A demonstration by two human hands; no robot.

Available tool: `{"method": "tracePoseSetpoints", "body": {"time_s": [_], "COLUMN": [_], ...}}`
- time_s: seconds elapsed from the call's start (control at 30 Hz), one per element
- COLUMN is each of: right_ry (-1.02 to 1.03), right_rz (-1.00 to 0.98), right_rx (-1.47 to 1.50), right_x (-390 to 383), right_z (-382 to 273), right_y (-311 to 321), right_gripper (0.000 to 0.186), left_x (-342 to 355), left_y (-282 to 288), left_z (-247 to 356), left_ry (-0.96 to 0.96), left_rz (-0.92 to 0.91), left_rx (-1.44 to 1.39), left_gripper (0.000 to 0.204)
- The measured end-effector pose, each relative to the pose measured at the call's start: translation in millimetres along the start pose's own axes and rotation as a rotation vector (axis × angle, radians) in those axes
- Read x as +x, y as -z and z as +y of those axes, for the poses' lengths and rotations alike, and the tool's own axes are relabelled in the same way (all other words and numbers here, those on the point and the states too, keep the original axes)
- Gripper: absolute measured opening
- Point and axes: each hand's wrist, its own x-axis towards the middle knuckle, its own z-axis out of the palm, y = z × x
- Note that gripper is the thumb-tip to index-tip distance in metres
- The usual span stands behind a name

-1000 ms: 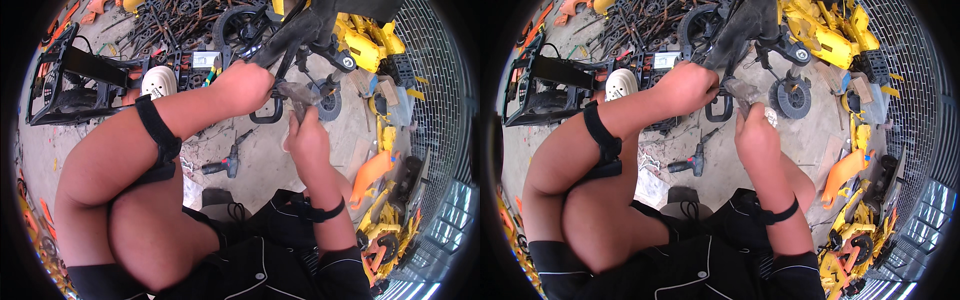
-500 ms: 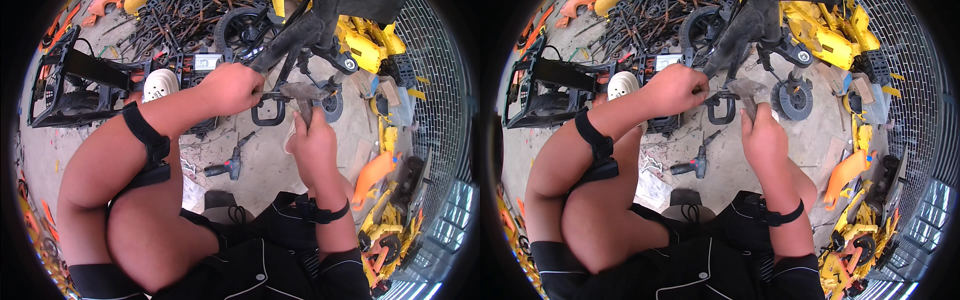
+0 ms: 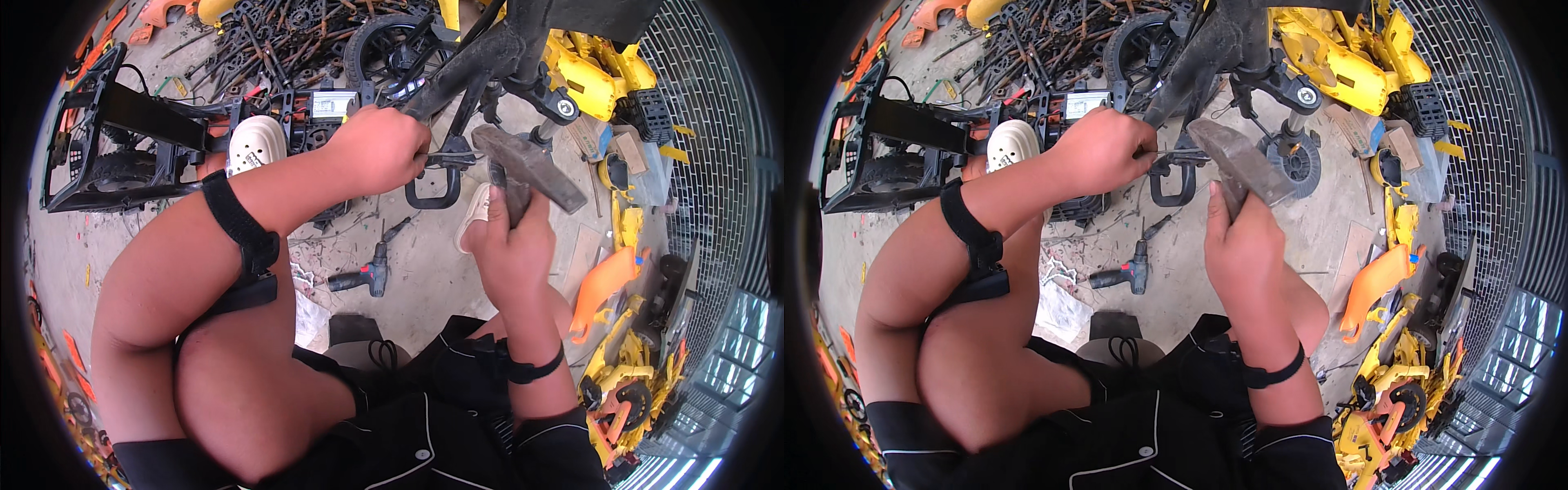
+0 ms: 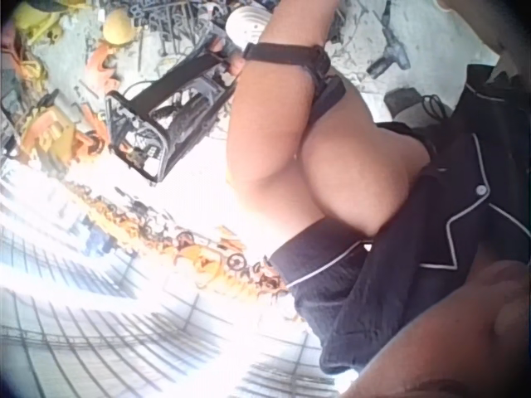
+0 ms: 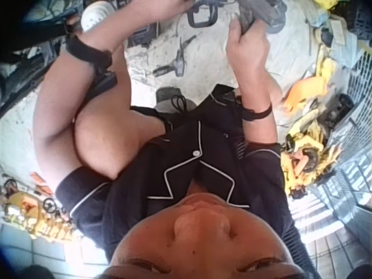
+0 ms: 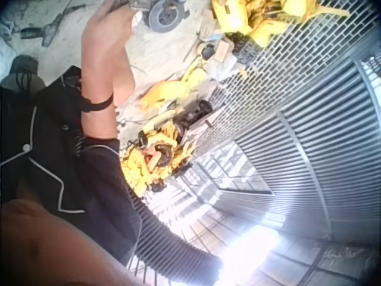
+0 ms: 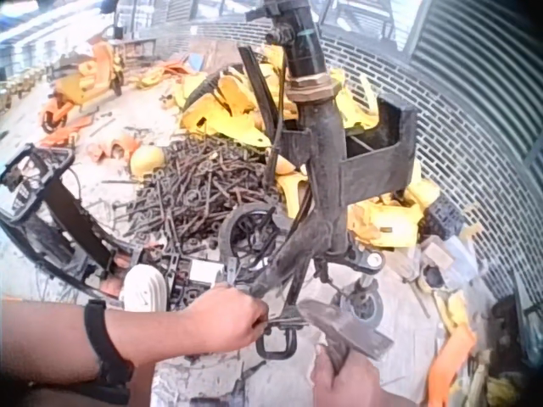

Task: The person strips components from a motorcycle frame by hand, using pliers to pull at wires, and hitting a component with a hammer before twisting and pulling the wires away from the frame.

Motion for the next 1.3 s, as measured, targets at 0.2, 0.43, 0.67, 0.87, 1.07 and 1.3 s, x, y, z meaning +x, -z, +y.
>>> {"method": "tracePoseSetpoints", "body": {"time_s": [0.2, 0.43, 0.67, 0.87, 1.07, 1.3], "right_ry": [-0.019, -0.08, -0.016, 0.096, 0.051, 0.062], "right_rz": [-0.114, -0.154, -0.117, 0.144, -0.056, -0.111], "right_rx": [-0.099, -0.051, -0.092, 0.041, -0.043, -0.13], "right_x": [0.3, 9.7, 8.5, 1.8, 7.4, 12.4], "right_z": [3.8, 18.0, 21.3, 16.2, 13.5, 15.7], "right_y": [2.1, -7.6, -13.2, -8.6, 3.5, 2.9], "right_gripper": [0.035, 0.034, 0.034, 0.036, 0.036, 0.028], "left_x": [2.2, 3.8, 4.8, 6.5, 8.9, 7.7], "left_y": [-1.2, -3.3, -1.3, -6.3, -8.6, -8.7], "left_z": [3.5, 7.8, 11.4, 11.7, 13.2, 14.4], "left_ry": [-0.008, -0.028, 0.023, 0.024, -0.017, -0.007], "left_rz": [0.009, 0.002, -0.024, 0.001, -0.015, -0.017], "left_rx": [0.025, 0.055, 0.046, 0.05, 0.105, 0.099], "left_gripper": [0.018, 0.019, 0.019, 0.019, 0.019, 0.019]}}
